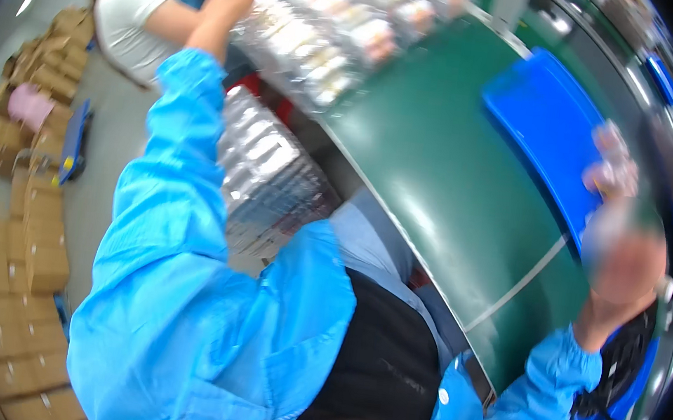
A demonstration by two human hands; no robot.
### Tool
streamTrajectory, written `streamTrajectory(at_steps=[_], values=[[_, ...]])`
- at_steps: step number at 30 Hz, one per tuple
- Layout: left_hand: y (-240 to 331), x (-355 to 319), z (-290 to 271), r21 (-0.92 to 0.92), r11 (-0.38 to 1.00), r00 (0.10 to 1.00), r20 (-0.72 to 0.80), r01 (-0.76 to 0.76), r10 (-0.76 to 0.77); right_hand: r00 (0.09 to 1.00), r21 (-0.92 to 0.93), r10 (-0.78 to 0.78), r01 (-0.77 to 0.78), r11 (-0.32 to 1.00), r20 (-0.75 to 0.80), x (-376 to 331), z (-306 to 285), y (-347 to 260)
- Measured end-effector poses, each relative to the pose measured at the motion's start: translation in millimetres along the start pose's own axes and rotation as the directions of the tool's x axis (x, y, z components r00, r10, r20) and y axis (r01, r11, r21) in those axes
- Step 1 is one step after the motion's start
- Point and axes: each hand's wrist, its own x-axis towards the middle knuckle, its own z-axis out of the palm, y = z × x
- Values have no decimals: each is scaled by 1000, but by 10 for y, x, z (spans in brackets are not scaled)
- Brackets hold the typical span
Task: Capping plastic vials using a pneumatic capping tool on a factory assembly line.
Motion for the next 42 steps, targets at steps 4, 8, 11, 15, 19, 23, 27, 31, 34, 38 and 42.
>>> streamTrajectory(at_steps=[4,8,11,15,19,23,27,31,34,38,42], values=[[1627,-954,-108,-246,882,912,-196,-401,360,989,50,-134,131,990,64,146,208,-130],[3268,-1603,740,-509,573,720,-143,-642,679,983,84,-181,181,980,-13,186,74,-427],[4033,-1765,1513,-448,543,648,-117,-710,752,980,75,-180,186,980,-81,176,-14,-519],[4607,-1760,2098,-456,698,771,42,-551,636,965,57,-259,261,964,-40,197,-89,-563],[4663,-1720,2251,-543,700,765,153,-463,625,970,30,-240,241,970,-46,189,-13,-604],[4462,-1761,2154,-637,550,762,-94,-540,640,869,987,-466,-139,87,163,434,86,-125],[4082,-1987,1500,-646,477,677,-86,-596,731,851,967,-464,-176,185,244,443,55,153],[3816,-2290,1386,-723,437,601,38,-535,798,819,939,-499,-130,319,283,384,127,465],[3670,-2359,1360,-737,489,627,115,-466,771,951,623,-138,-68,780,277,83,279,269],[3764,-2390,1401,-788,457,604,140,-412,785,791,890,-539,-15,456,290,278,155,810],[3682,-2370,1346,-748,488,602,150,-449,784,974,-58,223,-220,974,41,65,278,453]])
